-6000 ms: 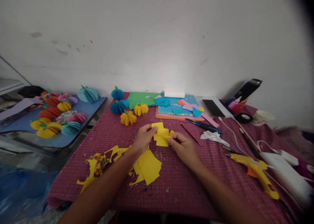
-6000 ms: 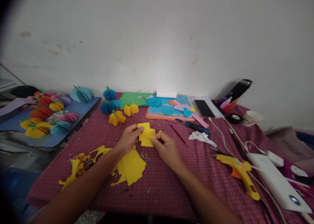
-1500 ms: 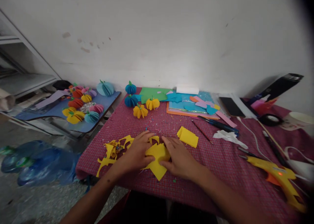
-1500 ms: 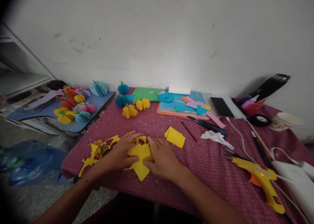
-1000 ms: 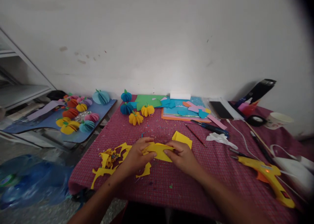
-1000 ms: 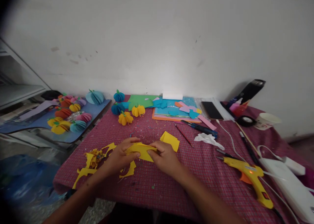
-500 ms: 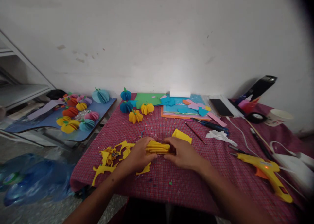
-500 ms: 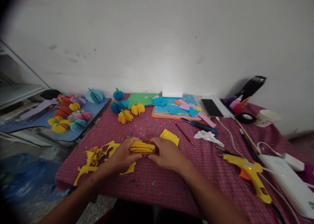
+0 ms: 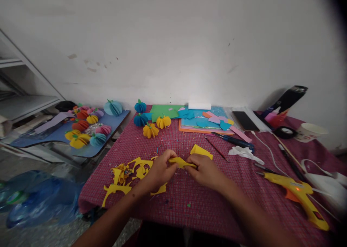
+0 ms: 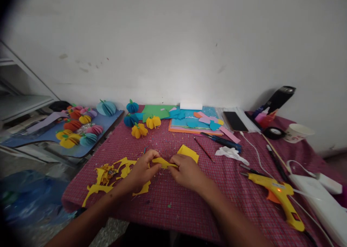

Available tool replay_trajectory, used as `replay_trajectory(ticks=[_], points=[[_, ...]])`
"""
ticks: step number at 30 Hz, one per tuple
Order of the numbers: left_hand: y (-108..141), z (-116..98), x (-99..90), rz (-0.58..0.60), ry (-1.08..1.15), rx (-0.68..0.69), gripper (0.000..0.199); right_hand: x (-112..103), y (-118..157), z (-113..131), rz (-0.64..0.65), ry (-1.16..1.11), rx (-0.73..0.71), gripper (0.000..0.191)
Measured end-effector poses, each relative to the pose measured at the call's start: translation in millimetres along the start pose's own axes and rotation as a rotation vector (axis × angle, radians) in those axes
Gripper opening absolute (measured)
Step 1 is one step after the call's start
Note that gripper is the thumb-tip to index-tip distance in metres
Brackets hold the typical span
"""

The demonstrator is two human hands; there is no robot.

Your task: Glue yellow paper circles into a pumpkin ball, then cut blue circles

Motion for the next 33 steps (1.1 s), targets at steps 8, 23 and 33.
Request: replay_trajectory(ticks=[8, 23, 33], points=[[1.7, 6.4, 6.0, -0.005, -0.001, 0.044, 0.05, 3.7, 5.3, -0.1, 0.087, 0.145, 0.033, 0.022], [0.0, -22.9, -11.6, -0.139, -0.055, 0.266, 0.054, 14.2, 1.2, 2.9, 0.073, 0.148, -0.008, 0.017], [-9.0, 4.9, -2.6, -0.061, 0.006, 0.03, 0.029, -0.4, -0.2, -4.7, -0.014, 0.095, 0.087, 0.015]])
Point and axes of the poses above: each hand's wrist, its own y-axis away from the middle knuckle, its own x-axis out of the palm, z = x × y, the point moved 9 cm from there along -y, towards the middle knuckle, and after that the axes turned 8 degrees about -y, right-handed, at the moved point
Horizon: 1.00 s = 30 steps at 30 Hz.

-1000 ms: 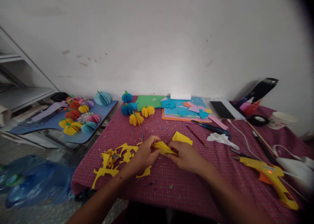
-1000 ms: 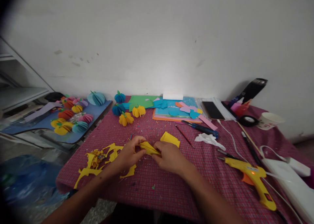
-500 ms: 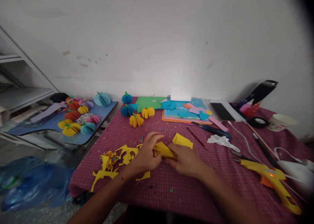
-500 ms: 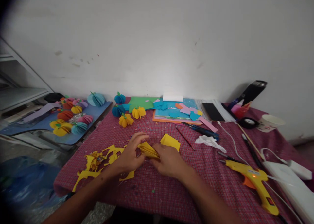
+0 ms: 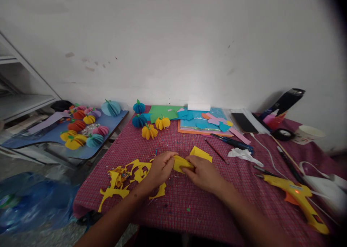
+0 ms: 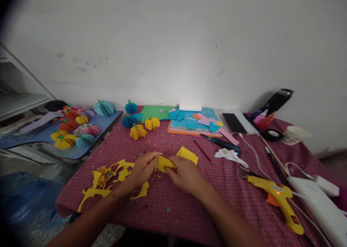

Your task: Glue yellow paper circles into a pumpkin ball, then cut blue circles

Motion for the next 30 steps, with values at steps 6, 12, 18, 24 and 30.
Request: replay_trajectory(ticks=[6, 12, 18, 24, 30], points=[[1.3, 13.1, 4.6, 0.009, -0.249, 0.07, 0.05, 3.8, -0.2, -4.1, 0.008, 0.026, 0.023, 0.02], [8.4, 3.0, 16.5, 0.061, -0.395, 0.204, 0.06, 8.5, 0.0, -2.2, 0.019, 0.081, 0.013, 0.018], [5.7, -2.2, 6.7, -0.003, -0.356, 0.233, 0.063, 12.8, -0.6, -5.1, -0.007, 0.051, -0.004, 0.015], [-35.6, 24.6, -84.7, -0.358, -0.46, 0.104, 0.037, 11.7, 2.1, 5.4, -0.012, -0.03, -0.036, 0.016], [-81.7, 72.1, -142.4, -0.414, -0.547, -0.162, 0.038, 14.7, 2.8, 10.3, 0.023, -0.024, -0.055, 0.017]])
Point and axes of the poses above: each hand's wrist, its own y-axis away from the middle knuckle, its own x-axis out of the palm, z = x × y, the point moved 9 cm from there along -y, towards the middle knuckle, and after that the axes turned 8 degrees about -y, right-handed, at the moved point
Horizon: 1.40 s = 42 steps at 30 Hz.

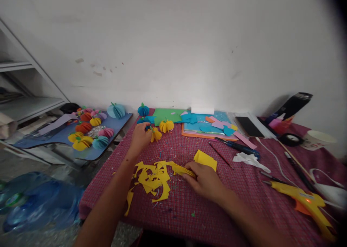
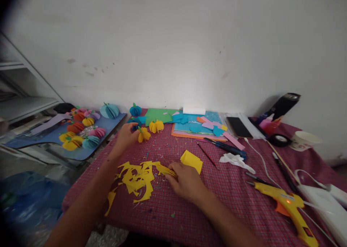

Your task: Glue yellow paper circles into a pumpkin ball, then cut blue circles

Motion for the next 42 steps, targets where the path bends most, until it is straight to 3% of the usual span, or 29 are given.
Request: replay_trajectory(ticks=[4, 9, 15, 19, 21, 24, 27, 29, 32, 34, 38, 42], points=[[-9.0, 1.2, 18.3, 0.124, 0.022, 0.052, 0.038, 1.2, 0.0, -3.5, 0.016, 0.019, -0.002, 0.02], [-6.7, 3.8, 28.0, 0.165, -0.009, 0.055, 0.036, 4.4, -0.4, -5.6, 0.033, 0.023, -0.008, 0.02], [-4.4, 4.3, 27.0, 0.181, -0.033, 0.062, 0.033, 3.5, -1.3, -7.0, 0.017, 0.026, -0.009, 0.019], [-4.3, 2.9, 17.2, 0.108, -0.046, 0.065, 0.033, 4.3, -1.2, -6.8, 0.019, 0.05, -0.021, 0.018], [-3.0, -5.6, 9.7, 0.057, -0.032, 0.093, 0.032, 4.6, -1.1, -5.1, 0.018, 0.045, -0.029, 0.018], [7.3, -35.4, 1.8, 0.034, 0.082, 0.158, 0.028, 1.5, -1.1, -3.3, -0.012, -0.009, -0.024, 0.017], [30.0, -75.5, 11.0, 0.175, 0.385, 0.144, 0.022, -8.2, -1.0, -8.5, -0.099, -0.032, 0.018, 0.018], [52.2, -105.8, 30.8, 0.395, 0.672, 0.119, 0.025, -16.8, -1.1, -15.4, -0.173, -0.01, 0.048, 0.021], [84.1, -139.9, 58.2, 0.697, 0.985, 0.103, 0.041, -27.2, -2.0, -25.8, -0.263, -0.013, 0.069, 0.024], [96.4, -146.9, 70.6, 0.812, 1.082, 0.107, 0.055, -31.3, -2.8, -30.8, -0.305, -0.064, 0.074, 0.025], [102.2, -134.2, 84.4, 0.82, 1.062, 0.077, 0.039, -33.7, -4.3, -31.0, -0.341, -0.159, 0.078, 0.025], [108.4, -130.9, 87.5, 0.76, 0.962, 0.087, 0.022, -29.9, -7.3, -26.1, -0.294, -0.207, 0.093, 0.024]])
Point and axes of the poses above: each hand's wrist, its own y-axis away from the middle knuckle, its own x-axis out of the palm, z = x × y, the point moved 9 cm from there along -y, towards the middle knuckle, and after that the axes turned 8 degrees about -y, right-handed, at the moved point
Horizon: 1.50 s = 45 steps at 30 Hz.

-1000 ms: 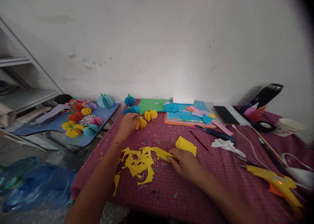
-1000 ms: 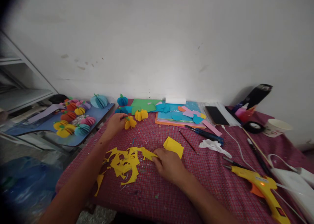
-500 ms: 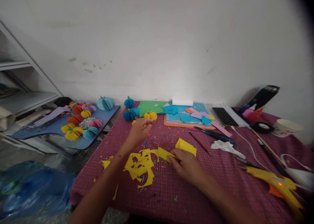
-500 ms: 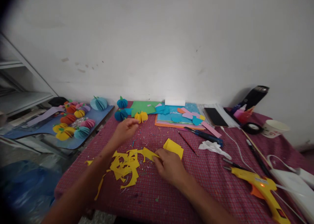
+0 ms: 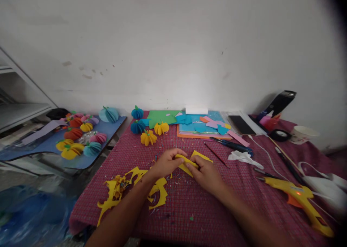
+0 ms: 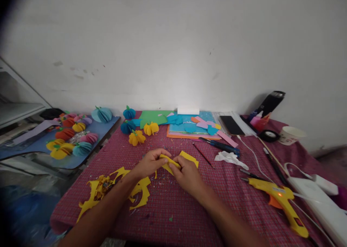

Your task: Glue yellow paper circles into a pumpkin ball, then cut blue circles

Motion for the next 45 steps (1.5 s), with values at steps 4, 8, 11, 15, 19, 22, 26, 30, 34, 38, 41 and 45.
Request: replay_trajectory(ticks=[4, 8, 11, 15, 19, 22, 26, 30, 34, 38, 41, 45], points=[[1.9, -2.0, 7.9, -0.026, -0.05, 0.014, 0.019, 3.9, -0.7, 2.2, 0.059, -0.022, -0.016, 0.016], [3.4, -3.3, -1.0, -0.106, -0.084, 0.004, 0.019, 1.3, -1.1, -1.5, 0.054, 0.074, -0.043, 0.018], [3.4, -2.1, -4.4, -0.102, -0.077, -0.011, 0.018, -4.1, -1.7, -5.7, 0.015, 0.095, -0.053, 0.021], [1.1, 4.6, -1.7, -0.066, 0.015, -0.03, 0.019, -19.0, -2.6, -7.3, -0.087, 0.017, -0.066, 0.021], [2.6, 7.8, 8.7, 0.071, 0.061, -0.026, 0.009, -22.3, -2.0, 3.6, -0.069, 0.004, -0.145, 0.02], [10.8, 8.5, 22.5, 0.264, 0.141, -0.068, 0.023, -12.0, 2.8, 18.7, 0.047, -0.011, -0.267, 0.02], [22.7, 6.0, 35.0, 0.416, 0.369, -0.146, 0.041, -4.1, 10.7, 33.5, 0.108, -0.036, -0.397, 0.022], [25.9, 6.9, 41.3, 0.475, 0.372, -0.17, 0.04, -1.9, 10.8, 37.2, 0.111, -0.066, -0.401, 0.022], [19.4, 13.2, 34.3, 0.385, 0.285, -0.174, 0.041, -3.6, 7.4, 30.6, 0.072, -0.048, -0.322, 0.025], [17.0, 16.1, 31.9, 0.364, 0.258, -0.173, 0.043, -0.4, 10.7, 28.0, 0.086, -0.017, -0.308, 0.043], [14.9, 13.4, 30.0, 0.32, 0.252, -0.136, 0.045, 7.7, 14.0, 27.0, 0.144, 0.024, -0.286, 0.07], [10.4, 14.2, 29.2, 0.154, 0.386, -0.145, 0.047, 11.9, 14.6, 28.4, 0.126, 0.085, -0.295, 0.106]])
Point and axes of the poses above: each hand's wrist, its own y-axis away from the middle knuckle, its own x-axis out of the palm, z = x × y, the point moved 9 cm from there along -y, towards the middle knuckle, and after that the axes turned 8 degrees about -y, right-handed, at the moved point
